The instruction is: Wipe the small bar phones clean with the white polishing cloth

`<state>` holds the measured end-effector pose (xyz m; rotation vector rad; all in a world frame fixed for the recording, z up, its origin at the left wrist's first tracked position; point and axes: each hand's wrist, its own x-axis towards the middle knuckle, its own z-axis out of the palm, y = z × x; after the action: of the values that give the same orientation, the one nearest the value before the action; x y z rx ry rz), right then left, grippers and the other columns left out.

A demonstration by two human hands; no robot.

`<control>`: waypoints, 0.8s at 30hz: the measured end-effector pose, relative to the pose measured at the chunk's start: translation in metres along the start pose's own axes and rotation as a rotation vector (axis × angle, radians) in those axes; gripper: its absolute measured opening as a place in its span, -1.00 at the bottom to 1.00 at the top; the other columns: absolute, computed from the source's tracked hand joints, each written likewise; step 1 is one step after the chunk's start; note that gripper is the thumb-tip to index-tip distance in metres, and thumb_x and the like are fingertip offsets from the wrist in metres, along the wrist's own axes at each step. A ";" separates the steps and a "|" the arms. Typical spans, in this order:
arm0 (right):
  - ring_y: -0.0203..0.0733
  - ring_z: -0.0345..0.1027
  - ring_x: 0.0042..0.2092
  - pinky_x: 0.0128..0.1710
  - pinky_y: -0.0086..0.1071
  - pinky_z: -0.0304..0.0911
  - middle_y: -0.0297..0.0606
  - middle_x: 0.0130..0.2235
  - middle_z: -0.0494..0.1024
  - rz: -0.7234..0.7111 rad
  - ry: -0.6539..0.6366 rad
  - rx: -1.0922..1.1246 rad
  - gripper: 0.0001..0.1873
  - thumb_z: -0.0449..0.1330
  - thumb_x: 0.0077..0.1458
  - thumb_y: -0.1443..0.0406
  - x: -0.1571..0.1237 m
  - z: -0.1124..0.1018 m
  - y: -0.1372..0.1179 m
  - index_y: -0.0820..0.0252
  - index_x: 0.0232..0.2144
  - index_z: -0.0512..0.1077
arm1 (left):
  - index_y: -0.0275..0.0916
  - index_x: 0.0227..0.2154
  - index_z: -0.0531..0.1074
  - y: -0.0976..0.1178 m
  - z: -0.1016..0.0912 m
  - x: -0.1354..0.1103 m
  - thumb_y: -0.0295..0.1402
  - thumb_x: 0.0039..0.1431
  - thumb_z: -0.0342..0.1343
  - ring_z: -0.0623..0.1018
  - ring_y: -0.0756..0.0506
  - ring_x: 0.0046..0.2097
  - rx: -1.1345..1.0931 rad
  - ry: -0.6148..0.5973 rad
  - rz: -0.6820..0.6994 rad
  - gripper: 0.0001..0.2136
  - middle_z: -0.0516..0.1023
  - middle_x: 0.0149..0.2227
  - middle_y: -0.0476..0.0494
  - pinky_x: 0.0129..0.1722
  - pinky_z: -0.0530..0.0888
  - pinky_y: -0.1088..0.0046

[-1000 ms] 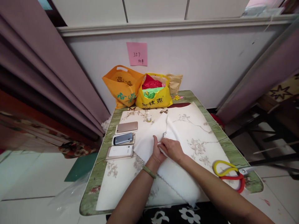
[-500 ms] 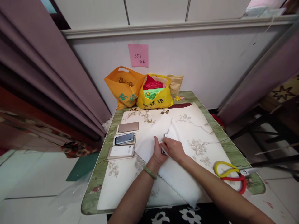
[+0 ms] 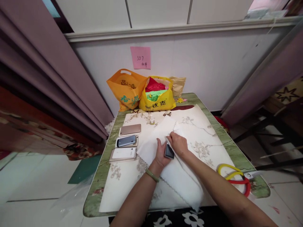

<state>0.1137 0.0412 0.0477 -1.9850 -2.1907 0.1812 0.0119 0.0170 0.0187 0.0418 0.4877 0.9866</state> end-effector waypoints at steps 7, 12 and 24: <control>-0.23 0.42 -0.25 -0.41 -0.43 -0.03 -0.27 -0.27 0.56 -0.233 -0.027 0.063 -0.67 -0.08 0.33 0.09 -0.025 0.004 -0.006 0.12 -0.27 0.36 | -0.28 -0.54 0.45 0.001 -0.003 0.002 0.22 0.08 -0.07 0.58 -0.21 -0.26 -0.018 0.039 -0.077 -0.41 0.55 -0.49 -0.22 -0.20 0.48 0.28; -0.24 0.43 -0.31 -0.42 -0.41 -0.01 -0.27 -0.28 0.56 -0.006 -0.018 0.017 -0.63 -0.11 0.33 0.04 0.010 0.000 0.001 0.12 -0.25 0.36 | -0.28 -0.30 0.51 0.001 0.003 0.004 0.21 0.11 -0.11 0.56 -0.16 -0.33 0.013 0.019 0.002 -0.40 0.57 -0.45 -0.19 -0.22 0.47 0.32; -0.24 0.41 -0.30 -0.31 -0.45 0.14 -0.35 -0.28 0.58 0.087 0.127 0.456 -0.62 -0.10 0.27 0.06 0.009 -0.015 0.056 0.05 -0.24 0.46 | -0.30 -0.03 0.44 0.001 0.002 -0.001 0.19 0.15 -0.15 0.57 -0.23 -0.12 0.024 -0.045 0.026 -0.34 0.61 -0.26 -0.27 -0.05 0.44 0.23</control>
<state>0.1705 0.0557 0.0516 -1.7778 -1.7875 0.5015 0.0113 0.0170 0.0211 0.0922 0.4590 1.0029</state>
